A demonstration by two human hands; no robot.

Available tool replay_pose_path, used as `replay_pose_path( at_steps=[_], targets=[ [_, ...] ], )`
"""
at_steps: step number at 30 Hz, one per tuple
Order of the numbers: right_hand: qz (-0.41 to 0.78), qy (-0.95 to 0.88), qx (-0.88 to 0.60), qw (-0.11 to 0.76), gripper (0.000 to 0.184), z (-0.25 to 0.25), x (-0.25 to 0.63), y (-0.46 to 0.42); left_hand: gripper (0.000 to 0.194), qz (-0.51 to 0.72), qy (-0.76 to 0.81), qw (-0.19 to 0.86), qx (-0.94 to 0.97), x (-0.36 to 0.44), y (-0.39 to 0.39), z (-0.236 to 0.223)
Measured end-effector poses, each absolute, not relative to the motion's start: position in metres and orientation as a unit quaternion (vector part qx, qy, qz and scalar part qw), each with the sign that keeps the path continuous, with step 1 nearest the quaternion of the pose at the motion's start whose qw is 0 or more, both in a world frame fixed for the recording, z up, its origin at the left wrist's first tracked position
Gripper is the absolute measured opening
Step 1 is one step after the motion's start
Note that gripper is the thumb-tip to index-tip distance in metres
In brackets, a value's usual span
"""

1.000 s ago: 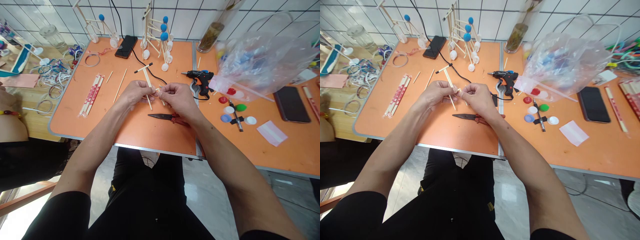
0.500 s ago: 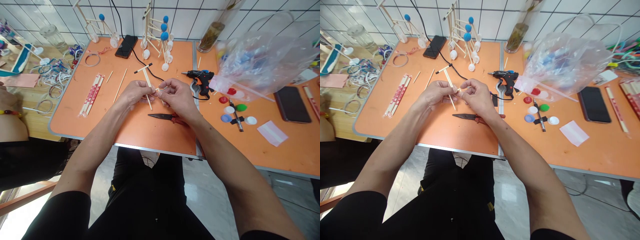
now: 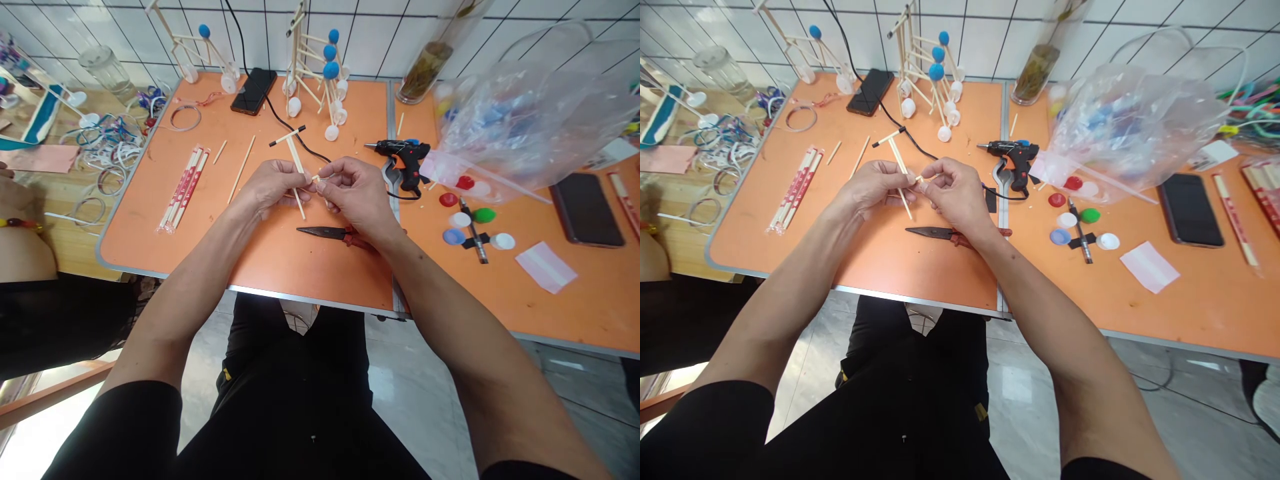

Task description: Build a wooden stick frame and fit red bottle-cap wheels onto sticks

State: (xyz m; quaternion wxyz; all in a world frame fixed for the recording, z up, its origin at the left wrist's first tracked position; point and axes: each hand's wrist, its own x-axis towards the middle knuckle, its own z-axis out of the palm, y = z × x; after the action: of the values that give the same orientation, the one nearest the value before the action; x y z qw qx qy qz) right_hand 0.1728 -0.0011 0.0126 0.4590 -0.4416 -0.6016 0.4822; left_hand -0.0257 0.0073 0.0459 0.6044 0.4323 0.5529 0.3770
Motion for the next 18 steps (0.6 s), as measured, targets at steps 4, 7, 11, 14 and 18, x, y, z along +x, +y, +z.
replay_pose_path(
  at_steps=[4, 7, 11, 14, 18],
  targets=[
    [0.478, -0.606, -0.437, 0.462, 0.055, 0.0118, 0.1729, -0.0013, 0.012, 0.379, 0.549, 0.606, 0.433, -0.0261, 0.0080, 0.0450],
    [0.477, -0.608, -0.435, 0.462, 0.052, 0.0106, 0.1731, -0.0012, 0.012, 0.377, 0.552, 0.606, 0.431, -0.0262, 0.0078, 0.0456],
    [0.479, -0.602, -0.435, 0.467, 0.044, 0.0085, 0.1728, -0.0007, 0.011, 0.372, 0.556, 0.606, 0.431, -0.0263, 0.0067, 0.0477],
    [0.480, -0.600, -0.436, 0.469, 0.044, 0.0074, 0.1722, -0.0001, 0.011, 0.369, 0.559, 0.605, 0.432, -0.0262, 0.0063, 0.0483],
    [0.480, -0.597, -0.437, 0.470, 0.047, 0.0074, 0.1715, 0.0002, 0.011, 0.367, 0.564, 0.601, 0.431, -0.0262, 0.0063, 0.0481]
  ],
)
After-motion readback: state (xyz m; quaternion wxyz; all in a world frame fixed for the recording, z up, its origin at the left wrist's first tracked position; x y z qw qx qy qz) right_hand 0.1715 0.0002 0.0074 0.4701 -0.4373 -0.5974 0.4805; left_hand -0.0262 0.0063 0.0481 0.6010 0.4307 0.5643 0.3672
